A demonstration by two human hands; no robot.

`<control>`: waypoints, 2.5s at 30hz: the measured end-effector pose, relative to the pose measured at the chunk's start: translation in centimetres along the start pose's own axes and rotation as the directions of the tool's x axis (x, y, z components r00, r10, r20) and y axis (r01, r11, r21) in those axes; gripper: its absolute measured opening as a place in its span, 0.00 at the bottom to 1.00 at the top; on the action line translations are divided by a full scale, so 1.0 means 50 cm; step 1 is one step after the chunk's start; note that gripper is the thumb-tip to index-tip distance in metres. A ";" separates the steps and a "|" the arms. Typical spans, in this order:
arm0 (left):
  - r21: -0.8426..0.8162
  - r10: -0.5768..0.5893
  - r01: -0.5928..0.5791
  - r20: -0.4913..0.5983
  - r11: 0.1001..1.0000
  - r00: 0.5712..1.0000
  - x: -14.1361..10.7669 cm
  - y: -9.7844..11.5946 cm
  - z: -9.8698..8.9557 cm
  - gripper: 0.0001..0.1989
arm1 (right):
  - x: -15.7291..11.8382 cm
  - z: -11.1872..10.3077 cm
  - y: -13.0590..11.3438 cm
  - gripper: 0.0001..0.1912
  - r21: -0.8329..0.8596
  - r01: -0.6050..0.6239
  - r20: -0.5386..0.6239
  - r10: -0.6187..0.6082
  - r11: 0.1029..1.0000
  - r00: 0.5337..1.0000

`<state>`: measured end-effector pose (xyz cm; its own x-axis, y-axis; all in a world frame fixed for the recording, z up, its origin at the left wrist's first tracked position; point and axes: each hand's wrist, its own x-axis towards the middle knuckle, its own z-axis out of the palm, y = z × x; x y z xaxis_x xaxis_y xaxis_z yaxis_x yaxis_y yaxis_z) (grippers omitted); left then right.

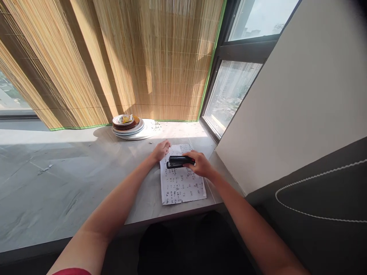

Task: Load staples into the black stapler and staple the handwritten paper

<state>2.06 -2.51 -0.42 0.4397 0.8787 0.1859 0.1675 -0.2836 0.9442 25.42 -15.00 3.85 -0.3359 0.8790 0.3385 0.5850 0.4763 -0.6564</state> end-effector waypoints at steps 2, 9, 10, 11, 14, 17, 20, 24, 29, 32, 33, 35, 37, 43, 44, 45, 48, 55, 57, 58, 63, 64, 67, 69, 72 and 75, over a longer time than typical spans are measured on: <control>-0.030 0.033 -0.033 -0.012 0.999 0.999 0.004 -0.006 -0.003 0.17 | 0.042 -0.011 0.029 0.17 0.039 0.038 0.016 -0.039 0.998 0.999; 0.124 0.036 -0.036 0.001 0.992 0.999 0.004 0.001 -0.009 0.17 | 0.090 0.009 0.092 0.20 0.072 0.050 0.011 -0.051 0.996 0.999; 0.157 0.036 -0.036 0.003 0.987 0.999 0.003 0.005 -0.010 0.17 | 0.089 0.008 0.096 0.20 0.092 0.055 -0.017 -0.054 0.994 0.998; 0.178 0.036 -0.035 0.000 0.983 0.999 0.003 0.009 -0.010 0.17 | 0.088 0.006 0.099 0.19 0.120 0.054 -0.069 -0.046 0.991 0.997; 0.179 0.032 -0.027 -0.023 0.983 0.999 0.003 0.014 -0.011 0.17 | 0.085 -0.007 0.109 0.17 0.238 0.016 -0.244 0.044 0.971 0.969; 0.104 0.001 0.003 -0.036 0.995 0.999 0.005 0.007 -0.012 0.17 | 0.080 -0.015 0.120 0.21 0.330 -0.016 -0.268 0.110 0.944 0.957; 0.007 -0.027 0.028 -0.030 1.000 0.999 0.009 -0.006 -0.014 0.17 | 0.077 -0.013 0.125 0.19 0.342 -0.009 -0.281 0.111 0.940 0.953; -0.072 -0.047 0.044 -0.042 0.996 0.998 0.011 -0.008 -0.013 0.17 | 0.081 -0.004 0.125 0.19 0.295 -0.039 -0.303 0.132 0.955 0.944; -0.163 -0.111 0.098 -0.073 0.982 0.991 0.008 0.003 -0.013 0.17 | 0.088 0.008 0.125 0.21 0.261 -0.056 -0.310 0.138 0.964 0.941; -0.227 -0.113 0.079 -0.140 0.971 0.984 0.008 0.002 -0.016 0.17 | 0.089 0.014 0.128 0.21 0.235 -0.033 -0.320 0.110 0.972 0.941; -0.242 -0.109 0.070 -0.153 0.968 0.982 0.008 0.000 -0.018 0.17 | 0.089 0.015 0.129 0.21 0.222 -0.025 -0.322 0.097 0.975 0.942; -0.259 -0.109 0.067 -0.152 0.964 0.982 0.009 -0.001 -0.020 0.18 | 0.089 0.014 0.127 0.23 0.199 -0.001 -0.338 0.069 0.980 0.939; -0.254 -0.109 0.070 -0.141 0.965 0.984 0.008 -0.001 -0.021 0.18 | 0.090 0.012 0.122 0.22 0.179 0.040 -0.362 0.028 0.983 0.932; -0.215 -0.099 0.071 -0.122 0.974 0.988 0.009 0.001 -0.019 0.18 | 0.097 0.028 0.096 0.23 -0.003 0.128 -0.090 -0.127 0.992 0.988; -0.215 -0.100 0.071 -0.127 0.974 0.987 0.010 0.001 -0.019 0.18 | 0.096 0.032 0.094 0.21 -0.018 0.133 -0.063 -0.134 0.991 0.989; -0.215 -0.100 0.069 -0.134 0.974 0.986 0.010 0.001 -0.019 0.17 | 0.095 0.036 0.093 0.18 -0.018 0.136 -0.067 -0.137 0.991 0.988; -0.230 -0.118 0.075 -0.181 0.970 0.976 0.010 0.002 -0.019 0.18 | 0.090 0.036 0.094 0.15 -0.014 0.118 -0.231 -0.118 0.993 0.966; -0.095 -0.012 0.012 -0.002 0.995 1.000 -0.005 0.034 -0.013 0.17 | 0.082 0.029 0.098 0.14 -0.285 0.146 -0.339 -0.242 0.947 0.909; -0.072 0.013 -0.011 0.022 0.997 1.000 -0.007 0.038 -0.013 0.20 | 0.078 0.034 0.098 0.16 -0.346 0.194 -0.267 -0.295 0.918 0.918; -0.080 0.017 -0.015 0.024 0.997 1.000 -0.006 0.037 -0.014 0.22 | 0.077 0.036 0.099 0.18 -0.369 0.212 -0.239 -0.313 0.905 0.919; -0.195 0.034 -0.026 0.039 0.981 0.999 0.001 0.019 -0.016 0.25 | 0.074 0.046 0.107 0.20 -0.511 0.282 -0.195 -0.429 0.812 0.882; -0.208 0.030 -0.022 0.037 0.978 0.999 0.002 0.016 -0.016 0.25 | 0.074 0.048 0.108 0.20 -0.549 0.294 -0.194 -0.462 0.782 0.866; -0.241 0.005 0.002 0.028 0.971 1.000 0.003 0.014 -0.016 0.26 | 0.074 0.053 0.112 0.22 -0.638 0.295 -0.220 -0.536 0.711 0.815; -0.263 -0.006 0.014 0.030 0.965 1.000 0.004 0.014 -0.016 0.27 | 0.074 0.054 0.113 0.23 -0.667 0.268 -0.248 -0.546 0.695 0.800; -0.278 -0.004 0.012 0.032 0.961 0.999 0.005 0.015 -0.017 0.27 | 0.073 0.055 0.112 0.25 -0.676 0.268 -0.243 -0.551 0.687 0.798; -0.282 0.002 0.009 0.037 0.959 0.999 0.005 0.014 -0.016 0.26 | 0.072 0.056 0.111 0.25 -0.664 0.292 -0.217 -0.551 0.689 0.806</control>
<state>1.57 -2.15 0.51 0.4722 0.8635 0.1772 -0.0840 -0.1560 0.9842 25.41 -9.26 -0.45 -0.4331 0.4507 0.7806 0.7945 0.5999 0.0944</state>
